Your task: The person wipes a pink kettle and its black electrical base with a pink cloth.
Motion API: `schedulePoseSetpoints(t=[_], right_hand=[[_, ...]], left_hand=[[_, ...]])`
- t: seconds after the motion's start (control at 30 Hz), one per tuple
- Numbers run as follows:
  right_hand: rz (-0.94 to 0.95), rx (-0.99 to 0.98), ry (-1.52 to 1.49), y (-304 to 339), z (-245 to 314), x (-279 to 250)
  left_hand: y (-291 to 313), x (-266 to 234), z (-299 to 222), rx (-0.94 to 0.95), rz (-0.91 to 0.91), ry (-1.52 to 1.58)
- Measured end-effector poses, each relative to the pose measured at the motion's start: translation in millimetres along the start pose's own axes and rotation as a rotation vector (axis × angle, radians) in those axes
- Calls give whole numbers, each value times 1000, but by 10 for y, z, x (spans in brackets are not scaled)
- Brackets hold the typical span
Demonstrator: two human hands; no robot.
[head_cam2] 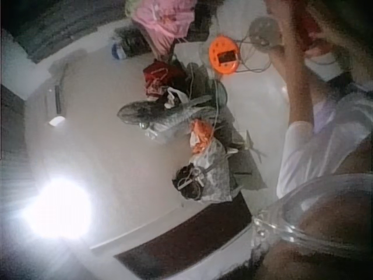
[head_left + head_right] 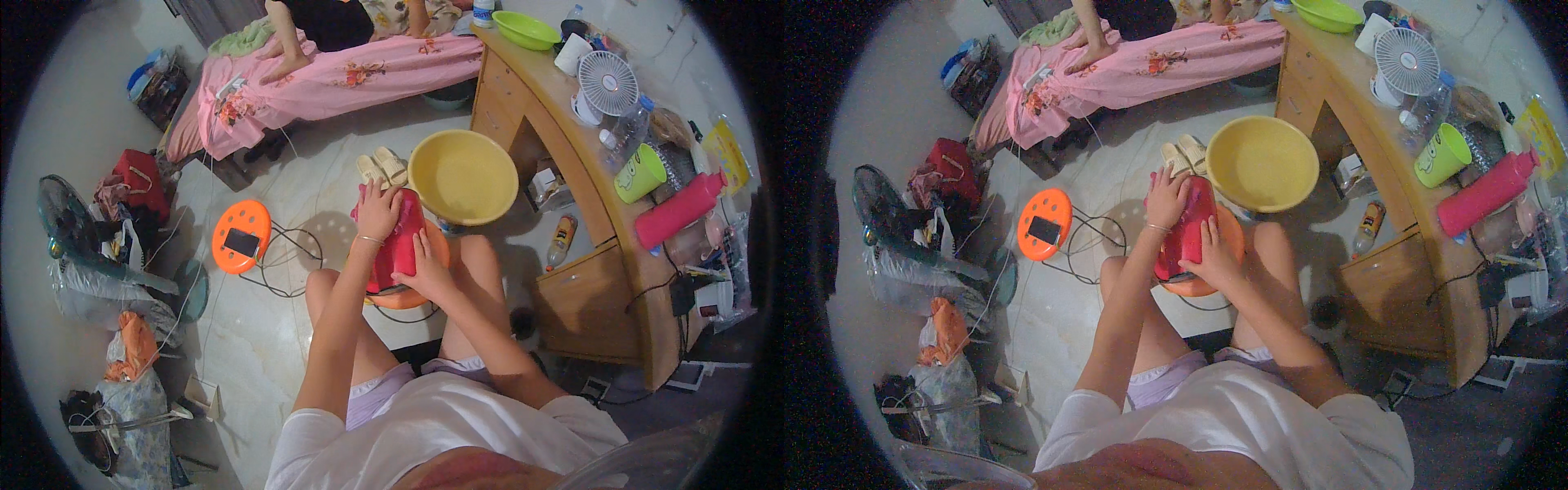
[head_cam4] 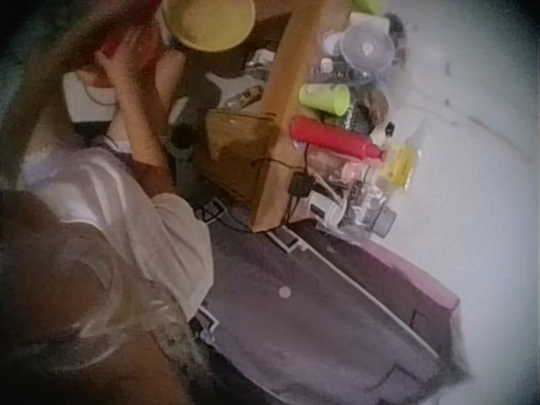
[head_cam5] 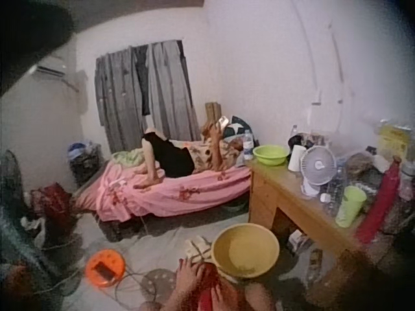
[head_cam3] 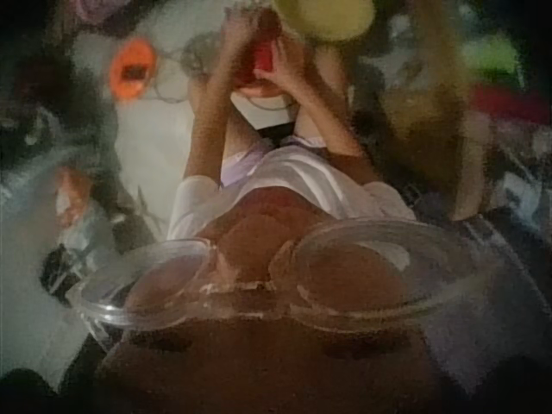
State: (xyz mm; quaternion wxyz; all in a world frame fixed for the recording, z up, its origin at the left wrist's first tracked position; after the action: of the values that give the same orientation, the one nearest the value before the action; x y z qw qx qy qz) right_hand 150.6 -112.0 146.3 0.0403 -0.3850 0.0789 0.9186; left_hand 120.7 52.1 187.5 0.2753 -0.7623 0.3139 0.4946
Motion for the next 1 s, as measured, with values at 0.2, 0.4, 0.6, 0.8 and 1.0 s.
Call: schedulePoseSetpoints(t=[0.2, 0.4, 0.6, 0.8, 1.0], right_hand=[[11, 57, 33, 8, -38, 18], [-18, 45, 37, 43, -58, 60], [-13, 57, -104, 37, -42, 13], [-34, 36, 5, -18, 30, 43], [1, 45, -67, 28, -66, 7]], left_hand=[[331, 39, -167, 22, -58, -27], [804, 126, -394, 142, 16, -17], [259, 106, -290, -11, 52, -27], [-118, 50, -4, -199, -1, -81], [653, 153, -334, -124, 33, -37]])
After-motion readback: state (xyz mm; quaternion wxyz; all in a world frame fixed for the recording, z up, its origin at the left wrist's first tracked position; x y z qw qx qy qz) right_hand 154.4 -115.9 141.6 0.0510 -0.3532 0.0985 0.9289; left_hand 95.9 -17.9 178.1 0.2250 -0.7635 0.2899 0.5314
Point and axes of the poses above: each hand's wrist, its own y-axis away from the middle knuckle, its own x-axis out of the palm, z = x × y, the point moved 7 cm from there along -y, towards the middle knuckle, and after that the axes turned 15 degrees about z, right-handed, at the moved point
